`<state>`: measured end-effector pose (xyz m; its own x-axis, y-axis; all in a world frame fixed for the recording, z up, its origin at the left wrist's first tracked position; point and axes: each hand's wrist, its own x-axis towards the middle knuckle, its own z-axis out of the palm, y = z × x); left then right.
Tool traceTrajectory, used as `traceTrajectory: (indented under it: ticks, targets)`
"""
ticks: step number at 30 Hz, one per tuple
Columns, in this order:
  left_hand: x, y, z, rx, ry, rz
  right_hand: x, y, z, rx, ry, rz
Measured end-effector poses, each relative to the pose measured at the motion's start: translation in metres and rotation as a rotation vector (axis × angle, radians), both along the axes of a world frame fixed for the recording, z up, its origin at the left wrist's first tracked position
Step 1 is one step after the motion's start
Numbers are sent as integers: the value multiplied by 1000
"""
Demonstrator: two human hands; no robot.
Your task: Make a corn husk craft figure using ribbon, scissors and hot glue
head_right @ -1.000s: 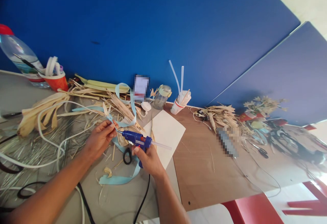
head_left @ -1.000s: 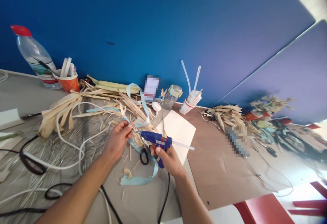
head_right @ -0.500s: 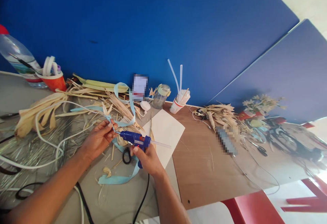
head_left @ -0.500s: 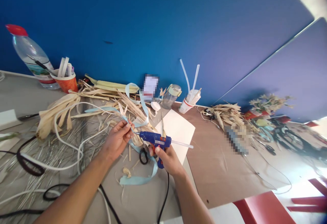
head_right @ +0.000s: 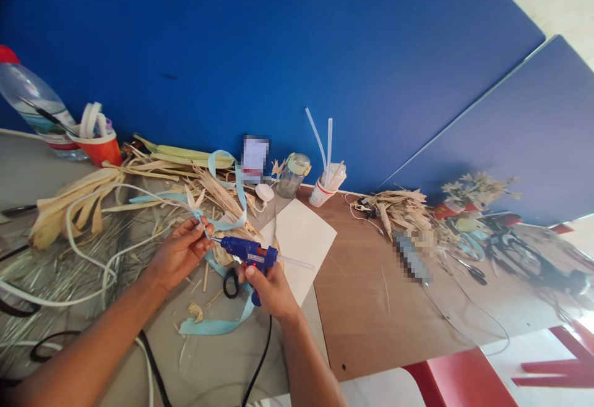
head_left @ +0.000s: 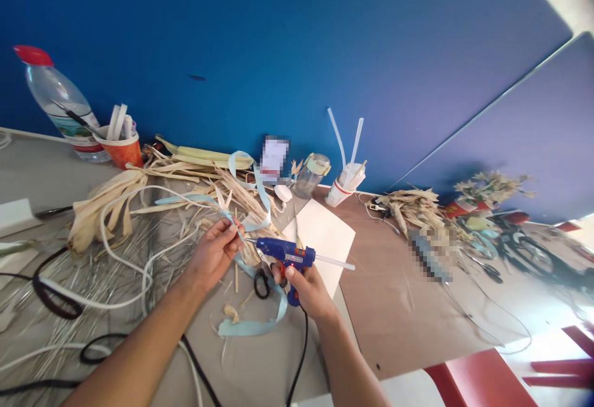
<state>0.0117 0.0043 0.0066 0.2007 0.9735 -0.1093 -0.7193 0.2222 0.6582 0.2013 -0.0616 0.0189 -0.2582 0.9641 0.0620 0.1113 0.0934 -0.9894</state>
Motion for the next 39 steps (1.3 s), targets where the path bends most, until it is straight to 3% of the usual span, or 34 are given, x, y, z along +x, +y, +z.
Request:
traceTrajectory:
  ticks: [18, 23, 30, 39]
  targets:
    - [0, -2, 1, -15, -53, -39, -2, 0, 1, -15, 39, -18]
    - [0, -1, 0, -4, -64, -42, 1, 0, -6, -22, 134, -50]
    - [-2, 1, -5, -26, -64, -39, 17, 4, -12, -143, 311, -404]
    - [0, 0, -6, 4, 9, -22, 63, 21, -14, -432, 409, -572]
